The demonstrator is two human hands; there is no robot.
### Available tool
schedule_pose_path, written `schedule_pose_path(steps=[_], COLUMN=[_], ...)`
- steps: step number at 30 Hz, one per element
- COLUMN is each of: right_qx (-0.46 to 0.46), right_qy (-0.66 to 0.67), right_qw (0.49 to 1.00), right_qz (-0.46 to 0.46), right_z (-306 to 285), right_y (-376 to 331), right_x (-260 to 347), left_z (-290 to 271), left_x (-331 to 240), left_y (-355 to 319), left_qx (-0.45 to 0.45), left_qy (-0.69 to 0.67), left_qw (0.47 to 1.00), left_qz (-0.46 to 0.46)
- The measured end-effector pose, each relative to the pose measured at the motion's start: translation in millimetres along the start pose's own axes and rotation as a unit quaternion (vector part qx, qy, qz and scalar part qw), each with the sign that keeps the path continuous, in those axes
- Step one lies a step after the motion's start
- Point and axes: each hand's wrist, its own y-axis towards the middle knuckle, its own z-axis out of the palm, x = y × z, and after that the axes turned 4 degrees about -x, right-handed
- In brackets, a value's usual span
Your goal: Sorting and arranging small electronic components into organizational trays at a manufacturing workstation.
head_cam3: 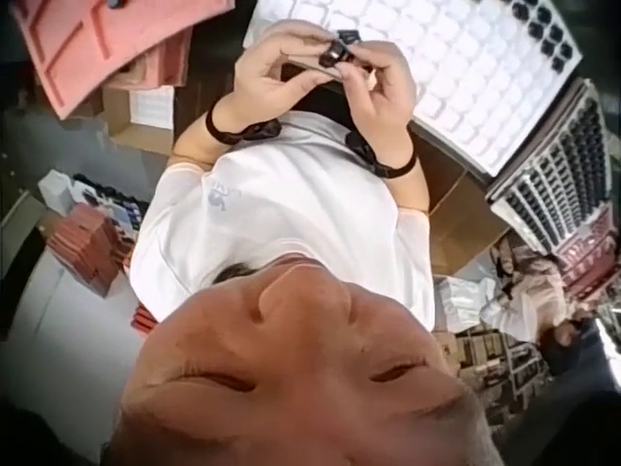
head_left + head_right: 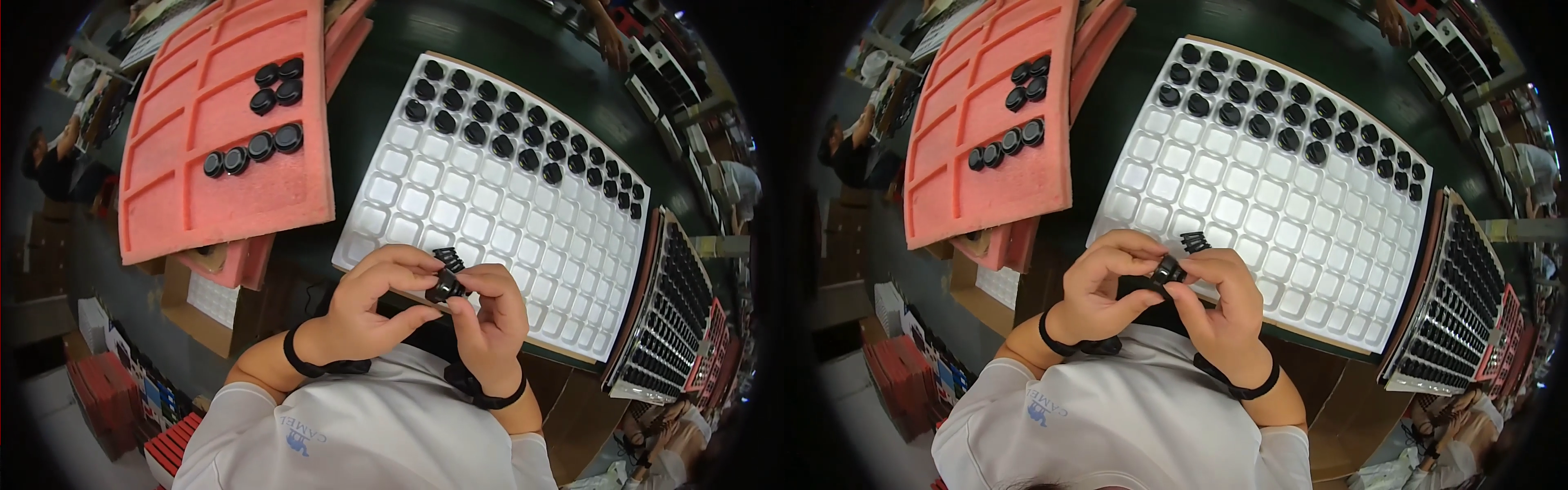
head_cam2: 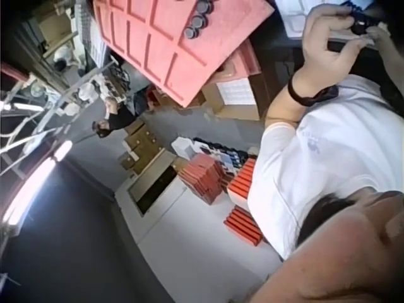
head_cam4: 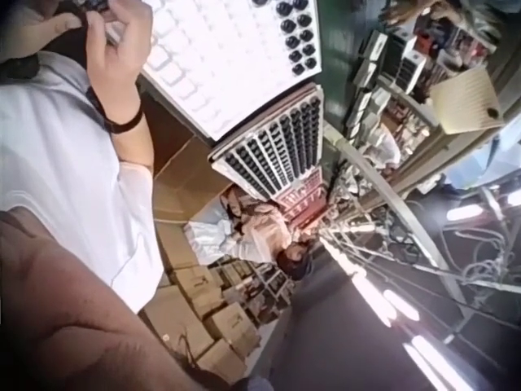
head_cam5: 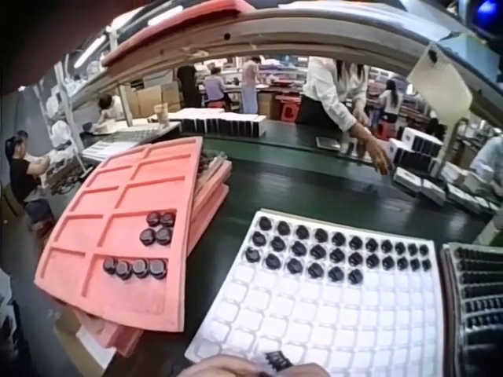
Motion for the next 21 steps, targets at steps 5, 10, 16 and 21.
schedule_pose_path(steps=[5, 10, 16, 21], right_qx=[0.030, 0.062, 0.016, 0.004], right_qy=[-0.059, -0.102, 0.288, 0.405], right_qw=[0.995, 0.985, 0.935, 0.869], right_qz=[-0.070, -0.125, 0.208, 0.284], right_z=[-3.6, -5.3, -3.7, -5.9], right_y=[8.8, 11.9, 5.8, 6.3], right_x=[3.7, 4.8, 1.5, -1.8], left_z=[-9.5, -7.6, -3.2, 0.1], left_x=[-9.8, -7.3, 4.9, 4.2], left_y=[10.3, 8.4, 4.5, 4.1], left_qx=[0.027, 0.075, 0.042, 0.011], left_qy=[0.001, -0.011, -0.358, -0.323], left_qw=[0.999, 0.995, 0.907, 0.917], left_qz=[-0.040, -0.068, -0.216, -0.235])
